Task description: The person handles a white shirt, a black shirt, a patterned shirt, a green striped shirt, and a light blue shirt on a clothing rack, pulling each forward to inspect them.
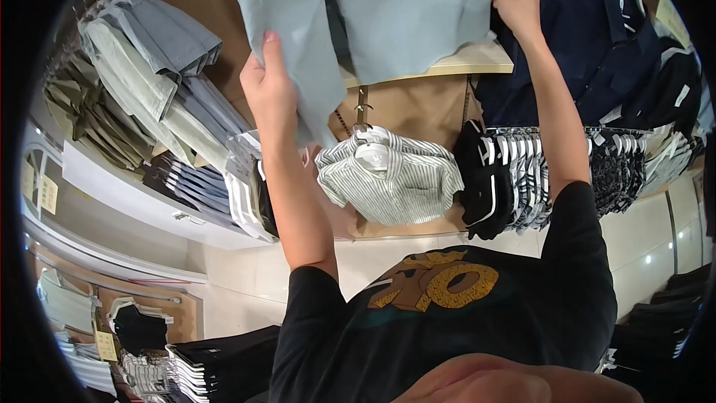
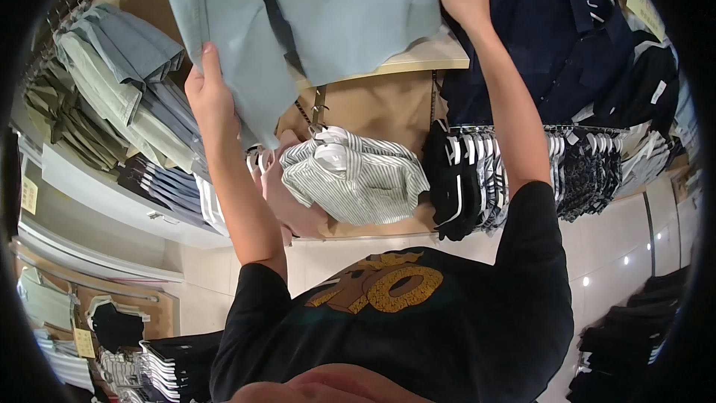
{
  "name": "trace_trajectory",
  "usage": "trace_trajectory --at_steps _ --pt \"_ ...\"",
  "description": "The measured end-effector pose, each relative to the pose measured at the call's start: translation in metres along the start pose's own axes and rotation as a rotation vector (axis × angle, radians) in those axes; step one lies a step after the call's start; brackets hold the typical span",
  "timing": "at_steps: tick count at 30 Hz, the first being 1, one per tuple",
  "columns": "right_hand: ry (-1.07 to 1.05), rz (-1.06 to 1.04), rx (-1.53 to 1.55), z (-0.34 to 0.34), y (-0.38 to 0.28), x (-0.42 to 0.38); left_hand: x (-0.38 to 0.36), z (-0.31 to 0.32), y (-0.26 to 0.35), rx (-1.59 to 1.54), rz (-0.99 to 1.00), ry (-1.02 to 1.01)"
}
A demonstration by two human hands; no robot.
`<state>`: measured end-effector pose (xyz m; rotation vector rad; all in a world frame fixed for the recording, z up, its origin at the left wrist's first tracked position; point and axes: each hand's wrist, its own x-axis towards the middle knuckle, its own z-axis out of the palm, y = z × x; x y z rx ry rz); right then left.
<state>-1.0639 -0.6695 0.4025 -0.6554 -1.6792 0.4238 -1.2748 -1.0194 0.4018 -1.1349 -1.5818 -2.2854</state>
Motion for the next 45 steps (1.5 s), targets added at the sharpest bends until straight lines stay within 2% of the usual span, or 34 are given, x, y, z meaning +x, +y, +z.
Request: trace_trajectory --at_steps 5,7,8,10,11,12,14,15,16,17,18,20,21,22,24,26,28,30,32,34,36,37,38,39,40,41,42,43,45 --pt "0.042 0.003 0.040 0.005 0.010 0.003 -0.011 -0.001 0.005 -0.016 -0.041 -0.015" --pt "0.040 -0.019 0.089 0.010 -0.002 -0.010 -0.013 0.003 -0.003 -0.033 -0.063 -0.125" --pt "0.041 0.007 0.235 0.014 -0.009 -0.020 -0.017 0.008 -0.001 -0.034 -0.060 -0.115" --pt "-0.042 0.028 0.365 0.020 -0.036 -0.048 -0.028 0.025 0.008 0.089 -0.139 -0.268" --pt "-0.121 -0.001 0.477 0.026 -0.048 -0.064 -0.032 0.035 0.006 0.090 -0.137 -0.258" --pt "-0.199 -0.027 0.586 0.029 -0.060 -0.081 -0.034 0.047 0.002 0.098 -0.121 -0.330" --pt "-0.389 -0.163 0.539 0.021 -0.092 -0.114 -0.035 0.067 -0.010 0.105 -0.108 -0.403" --pt "-0.400 -0.324 0.383 0.018 -0.101 -0.127 -0.035 0.076 -0.013 0.079 -0.127 -0.466" --pt "-0.404 -0.321 0.381 0.017 -0.100 -0.128 -0.036 0.081 -0.012 0.052 -0.147 -0.530" --pt "-0.489 -0.291 0.334 0.017 -0.098 -0.129 -0.039 0.082 -0.010 0.181 -0.201 -0.565" --pt "-0.575 -0.259 0.286 0.016 -0.095 -0.131 -0.041 0.083 -0.013 0.180 -0.209 -0.563" --pt "-0.517 -0.260 0.258 0.024 -0.076 -0.120 -0.045 0.085 -0.029 0.241 0.059 -0.615" --pt "-0.493 -0.239 0.122 0.032 -0.056 -0.112 -0.048 0.085 -0.044 0.222 0.285 -0.549" --pt "-0.471 -0.218 -0.015 0.040 -0.035 -0.105 -0.050 0.079 -0.047 0.225 0.266 -0.545" --pt "-0.245 -0.262 -0.067 0.055 0.004 -0.097 -0.055 0.056 -0.055 0.330 -0.026 -0.516" --pt "-0.249 -0.204 -0.093 0.043 0.010 -0.102 -0.064 0.032 -0.094 0.243 -0.007 -0.463" --pt "-0.200 -0.147 -0.167 0.033 0.018 -0.120 -0.075 0.002 -0.110 0.203 -0.147 -0.261" --pt "-0.004 -0.132 0.160 0.034 0.016 -0.157 -0.095 -0.034 -0.145 0.216 -0.210 -0.168" --pt "0.106 -0.285 0.129 0.040 0.021 -0.204 -0.122 -0.068 -0.191 0.442 -0.247 -0.032" --pt "-0.003 -0.424 0.177 0.052 0.032 -0.254 -0.151 -0.078 -0.229 0.530 -0.246 0.000" --pt "-0.223 -0.411 0.174 0.081 0.049 -0.300 -0.161 -0.072 -0.243 0.618 -0.242 0.015" --pt "-0.447 -0.281 0.197 0.094 0.046 -0.309 -0.160 -0.061 -0.250 0.596 -0.094 -0.010" --pt "-0.518 -0.223 0.180 0.112 0.045 -0.317 -0.159 -0.054 -0.256 0.570 0.054 -0.037" --pt "-0.550 -0.168 0.160 0.137 0.057 -0.327 -0.154 -0.054 -0.263 0.572 0.046 -0.034" --pt "-0.554 -0.170 0.159 0.154 0.061 -0.330 -0.147 -0.055 -0.270 0.668 -0.016 -0.146" --pt "-0.652 -0.151 0.127 0.170 0.063 -0.330 -0.139 -0.056 -0.275 0.760 -0.074 -0.259" --pt "-0.745 -0.128 0.092 0.186 0.064 -0.331 -0.135 -0.058 -0.280 0.755 -0.069 -0.262" --pt "-0.826 -0.073 0.174 0.199 0.068 -0.332 -0.132 -0.059 -0.287 0.732 -0.222 -0.343" --pt "-0.848 -0.039 0.079 0.219 0.073 -0.332 -0.126 -0.064 -0.301 0.594 -0.447 -0.453"
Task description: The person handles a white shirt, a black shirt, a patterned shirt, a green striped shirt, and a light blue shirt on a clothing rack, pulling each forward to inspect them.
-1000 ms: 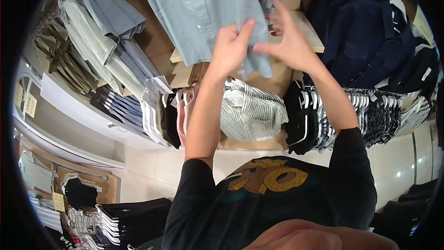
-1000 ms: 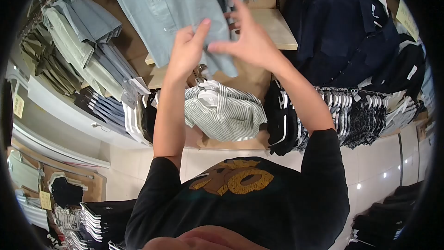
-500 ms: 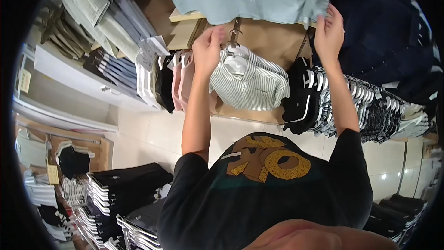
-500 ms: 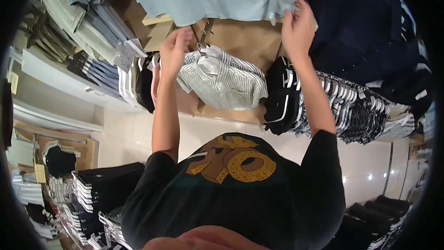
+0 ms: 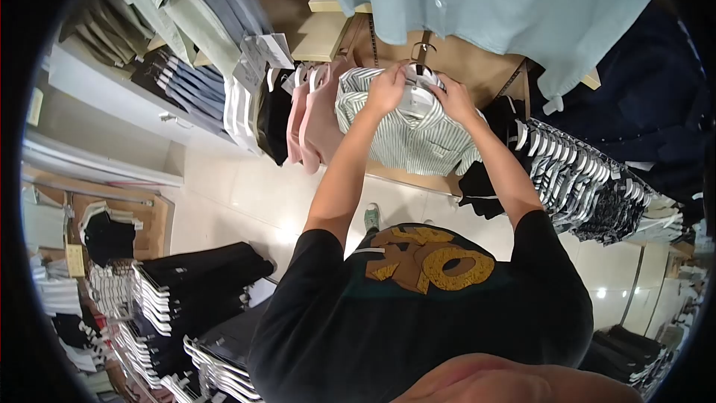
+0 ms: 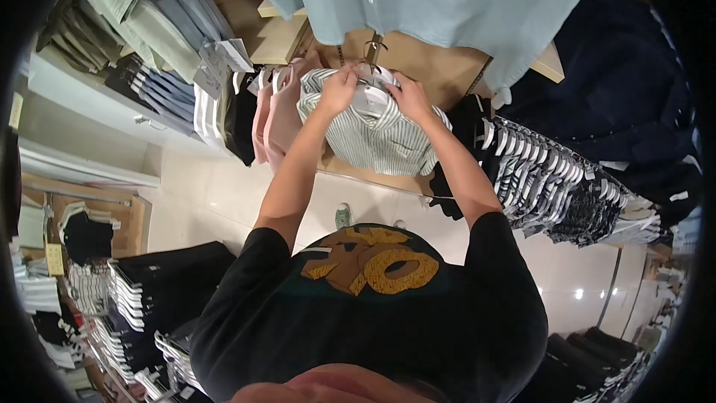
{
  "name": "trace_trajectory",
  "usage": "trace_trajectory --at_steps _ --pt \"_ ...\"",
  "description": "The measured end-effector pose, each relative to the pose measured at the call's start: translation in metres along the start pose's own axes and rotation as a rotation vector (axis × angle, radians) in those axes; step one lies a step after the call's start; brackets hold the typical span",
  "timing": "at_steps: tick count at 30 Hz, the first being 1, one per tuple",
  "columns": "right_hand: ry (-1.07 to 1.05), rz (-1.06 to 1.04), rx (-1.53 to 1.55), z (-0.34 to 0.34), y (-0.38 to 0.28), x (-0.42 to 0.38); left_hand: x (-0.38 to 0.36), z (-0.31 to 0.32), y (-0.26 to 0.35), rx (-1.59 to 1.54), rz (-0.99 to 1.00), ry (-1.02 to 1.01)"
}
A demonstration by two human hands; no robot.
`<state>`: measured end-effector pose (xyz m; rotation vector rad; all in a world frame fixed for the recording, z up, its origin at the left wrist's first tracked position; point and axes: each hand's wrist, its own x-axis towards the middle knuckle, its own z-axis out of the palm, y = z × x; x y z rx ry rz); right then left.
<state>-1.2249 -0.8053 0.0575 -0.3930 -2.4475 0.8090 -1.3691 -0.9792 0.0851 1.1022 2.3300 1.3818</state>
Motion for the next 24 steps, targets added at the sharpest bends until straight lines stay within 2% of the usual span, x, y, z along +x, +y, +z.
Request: trace_trajectory --at_steps 1,2,4,5,7,9,11,12,15,16,17,18,19,24 --pt "-0.031 0.071 -0.060 0.007 0.003 0.004 0.004 0.001 -0.008 -0.001 0.009 -0.016" --pt "0.047 0.040 -0.038 0.012 0.008 0.011 0.008 0.002 -0.016 -0.063 0.111 0.020" --pt "0.051 0.104 -0.068 0.009 0.015 0.029 0.015 0.002 -0.025 -0.131 0.348 0.109" --pt "0.046 0.153 -0.092 0.008 0.017 0.032 0.014 0.000 -0.031 -0.143 0.346 0.086" --pt "0.099 0.131 -0.146 0.007 0.020 0.039 0.017 -0.023 -0.015 -0.100 0.106 -0.129" --pt "0.162 0.108 -0.199 0.010 0.014 0.036 0.022 -0.020 -0.034 -0.060 0.113 -0.207" --pt "0.434 0.101 -0.250 0.022 -0.005 0.020 0.011 -0.016 -0.045 0.007 0.135 -0.328" --pt "0.550 0.021 -0.241 0.026 -0.021 0.006 0.000 -0.010 -0.051 0.035 0.206 -0.256" --pt "0.449 0.149 -0.076 0.057 -0.025 -0.048 -0.017 -0.005 -0.064 0.176 0.229 -0.185" --pt "0.446 0.165 -0.079 0.061 -0.026 -0.061 -0.022 0.004 -0.075 0.169 0.352 0.007" --pt "0.444 0.109 -0.222 0.066 -0.026 -0.073 -0.026 0.012 -0.082 0.166 0.346 -0.008" --pt "0.438 0.050 -0.364 0.069 -0.028 -0.080 -0.029 0.015 -0.083 0.200 0.383 0.099" --pt "0.435 0.061 -0.364 0.071 -0.028 -0.082 -0.032 0.017 -0.085 0.234 0.421 0.210" --pt "0.523 0.024 -0.374 0.072 -0.031 -0.081 -0.037 0.016 -0.079 0.252 0.399 0.222"
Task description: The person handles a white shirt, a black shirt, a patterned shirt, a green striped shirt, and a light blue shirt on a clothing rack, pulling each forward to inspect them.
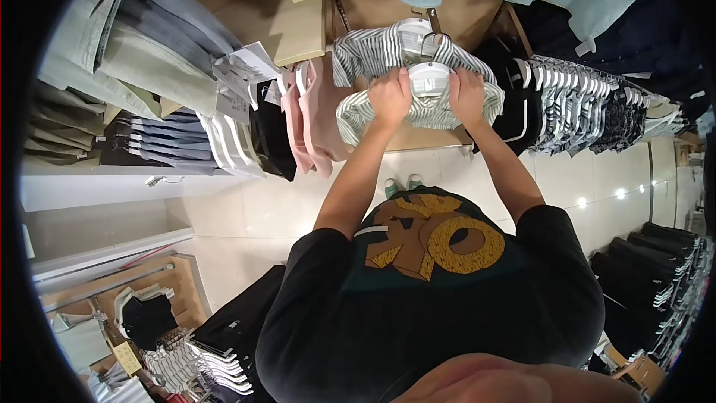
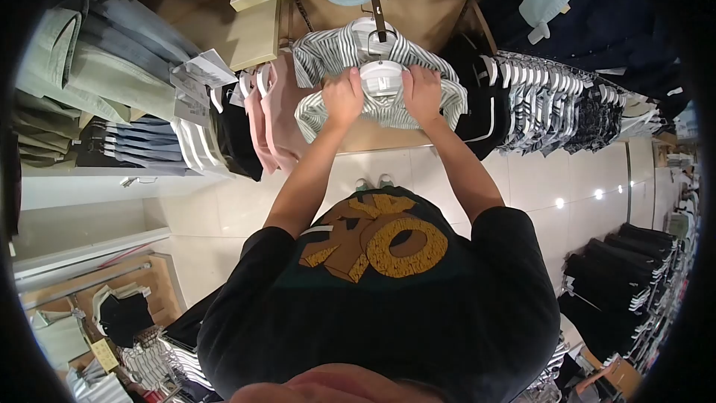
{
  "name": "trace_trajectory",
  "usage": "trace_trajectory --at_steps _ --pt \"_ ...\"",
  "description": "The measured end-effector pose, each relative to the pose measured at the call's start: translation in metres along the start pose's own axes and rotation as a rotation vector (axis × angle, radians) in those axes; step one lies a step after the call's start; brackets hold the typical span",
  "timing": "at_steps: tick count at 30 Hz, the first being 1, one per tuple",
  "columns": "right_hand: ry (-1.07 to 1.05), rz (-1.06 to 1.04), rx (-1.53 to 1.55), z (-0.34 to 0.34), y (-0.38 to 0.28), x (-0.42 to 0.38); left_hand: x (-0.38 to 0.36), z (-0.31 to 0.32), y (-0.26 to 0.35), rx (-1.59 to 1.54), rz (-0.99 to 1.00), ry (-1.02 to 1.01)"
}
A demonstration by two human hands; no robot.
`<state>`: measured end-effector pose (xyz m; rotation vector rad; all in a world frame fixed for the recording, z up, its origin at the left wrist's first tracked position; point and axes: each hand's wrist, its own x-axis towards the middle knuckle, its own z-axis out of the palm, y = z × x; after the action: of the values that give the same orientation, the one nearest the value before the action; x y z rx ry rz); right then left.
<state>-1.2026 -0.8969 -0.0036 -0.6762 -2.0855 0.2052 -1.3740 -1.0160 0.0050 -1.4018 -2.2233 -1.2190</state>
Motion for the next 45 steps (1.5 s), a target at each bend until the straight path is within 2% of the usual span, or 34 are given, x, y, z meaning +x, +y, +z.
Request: trace_trajectory --at_steps 4,6,10,13,14,17,21,23,24,27,29,31,35,37,41,45 --pt "-0.117 0.120 0.014 -0.007 0.001 0.001 0.002 -0.010 0.000 0.054 0.031 0.009" --pt "-0.426 0.347 0.077 -0.011 0.010 0.010 0.003 -0.014 -0.005 0.029 0.039 -0.003" --pt "-0.331 0.454 0.149 -0.004 0.037 0.025 0.002 -0.012 -0.006 0.028 0.019 -0.071" --pt "-0.306 0.522 0.001 0.002 0.051 0.035 0.003 -0.002 -0.007 0.071 0.017 -0.036" --pt "-0.304 0.530 0.073 0.001 0.054 0.034 -0.001 0.001 -0.009 0.076 0.005 -0.043" --pt "-0.174 0.455 0.073 -0.001 0.049 0.033 -0.005 0.002 -0.010 0.064 -0.016 -0.056" --pt "-0.283 0.436 0.103 -0.002 0.055 0.031 -0.004 0.005 -0.012 0.114 -0.007 -0.024" --pt "-0.287 0.216 -0.011 0.004 0.061 0.022 -0.005 0.004 -0.016 0.129 -0.010 -0.032" --pt "-0.200 0.147 -0.010 0.006 0.060 0.017 -0.005 0.004 -0.018 0.130 0.005 -0.036" --pt "-0.122 0.052 0.003 0.007 0.061 0.009 0.002 0.006 -0.028 0.145 0.024 -0.019" --pt "-0.131 0.015 0.019 0.015 0.067 0.003 -0.001 0.006 -0.043 0.150 0.122 0.079" --pt "-0.003 -0.071 -0.045 0.015 0.064 -0.003 -0.014 0.000 -0.048 0.195 0.047 0.035" --pt "0.006 0.001 -0.042 0.011 0.055 -0.002 -0.031 -0.012 -0.061 0.237 -0.005 0.012" --pt "0.010 0.046 -0.095 0.010 0.054 -0.005 -0.043 -0.017 -0.066 0.194 0.019 0.087" --pt "0.073 0.014 -0.168 0.011 0.057 -0.009 -0.063 -0.028 -0.075 0.055 -0.106 0.014" --pt "0.144 0.033 -0.140 0.011 0.044 -0.011 -0.070 -0.050 -0.082 -0.017 -0.113 -0.082"
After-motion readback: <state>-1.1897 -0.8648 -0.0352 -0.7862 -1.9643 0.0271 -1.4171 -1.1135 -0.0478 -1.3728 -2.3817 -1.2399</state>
